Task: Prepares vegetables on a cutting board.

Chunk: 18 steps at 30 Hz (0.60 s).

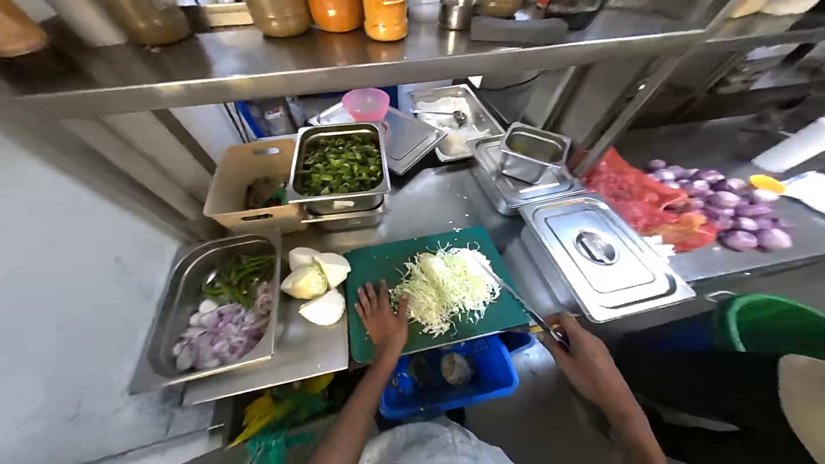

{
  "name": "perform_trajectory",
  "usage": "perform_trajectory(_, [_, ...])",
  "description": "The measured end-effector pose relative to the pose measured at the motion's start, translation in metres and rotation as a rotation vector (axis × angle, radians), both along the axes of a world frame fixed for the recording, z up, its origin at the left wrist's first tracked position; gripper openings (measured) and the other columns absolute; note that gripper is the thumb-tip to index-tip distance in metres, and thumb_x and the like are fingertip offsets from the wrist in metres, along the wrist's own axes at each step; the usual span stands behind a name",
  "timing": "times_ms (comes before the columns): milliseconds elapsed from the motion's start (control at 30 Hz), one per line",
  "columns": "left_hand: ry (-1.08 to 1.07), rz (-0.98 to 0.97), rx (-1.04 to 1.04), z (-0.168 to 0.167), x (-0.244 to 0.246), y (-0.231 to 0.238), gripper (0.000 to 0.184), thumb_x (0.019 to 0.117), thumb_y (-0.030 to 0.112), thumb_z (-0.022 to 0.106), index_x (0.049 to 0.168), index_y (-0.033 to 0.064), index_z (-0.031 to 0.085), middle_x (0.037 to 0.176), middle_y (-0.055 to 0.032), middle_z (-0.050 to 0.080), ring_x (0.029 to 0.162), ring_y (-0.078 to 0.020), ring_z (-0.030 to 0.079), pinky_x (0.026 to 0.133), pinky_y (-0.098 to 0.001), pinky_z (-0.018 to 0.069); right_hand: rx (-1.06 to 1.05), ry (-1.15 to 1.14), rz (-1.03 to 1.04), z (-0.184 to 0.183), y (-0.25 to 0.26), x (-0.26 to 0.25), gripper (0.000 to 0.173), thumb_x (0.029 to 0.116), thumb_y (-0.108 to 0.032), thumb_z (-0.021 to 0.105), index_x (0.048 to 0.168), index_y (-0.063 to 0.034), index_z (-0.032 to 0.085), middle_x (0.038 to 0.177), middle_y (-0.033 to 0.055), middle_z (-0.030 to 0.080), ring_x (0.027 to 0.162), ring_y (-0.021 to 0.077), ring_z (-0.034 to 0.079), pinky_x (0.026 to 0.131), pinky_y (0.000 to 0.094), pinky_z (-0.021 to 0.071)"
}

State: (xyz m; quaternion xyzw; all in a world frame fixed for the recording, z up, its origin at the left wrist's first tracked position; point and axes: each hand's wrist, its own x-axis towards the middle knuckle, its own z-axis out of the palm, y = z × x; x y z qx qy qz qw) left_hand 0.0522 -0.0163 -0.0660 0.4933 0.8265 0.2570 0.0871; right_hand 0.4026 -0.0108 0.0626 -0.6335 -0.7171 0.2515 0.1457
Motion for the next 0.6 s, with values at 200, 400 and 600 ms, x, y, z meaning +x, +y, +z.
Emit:
perform_trajectory(200, [-0.303,-0.011,0.179,-0.002,0.066,0.055,0.074,0.1027,0.063,0.039,0.159,0.0155,0.038,0.169,-0.0152,0.026,0.157,-0.0331,0.022,0.127,-0.0568,0.0169,-0.029,0.114,-0.194,-0.042,0.011,-0.031,0.031,0.1039,-0.017,0.058,0.132,-0.0041,0.061,0.099,0.0164,0.071,0.083,0.0296,0.07,0.079,0.0528,0.0588])
perform_trajectory(400, [-0.23,-0.141,0.439,0.012,0.025,0.043,0.051,0.1043,0.053,0.044,0.136,0.02,0.067,0.152,-0.0042,0.055,0.153,-0.0329,0.032,0.125,-0.0653,0.0117,0.038,0.066,-0.216,-0.041,0.048,-0.041,0.03,0.1024,-0.019,0.062,0.129,-0.0064,0.066,0.096,0.0166,0.072,0.083,0.032,0.07,0.08,0.0555,0.0578])
perform_trajectory(600, [-0.243,-0.109,0.383,0.05,0.006,-0.011,0.032,0.1044,0.019,0.053,0.102,-0.0046,0.075,0.088,-0.0191,0.073,0.082,-0.0324,0.073,0.078,-0.05,0.0605,0.041,0.012,-0.312,-0.058,0.088,-0.044,0.036,0.1001,-0.019,0.062,0.133,-0.0057,0.067,0.115,0.0213,0.072,0.107,0.0377,0.07,0.097,0.0574,0.0547])
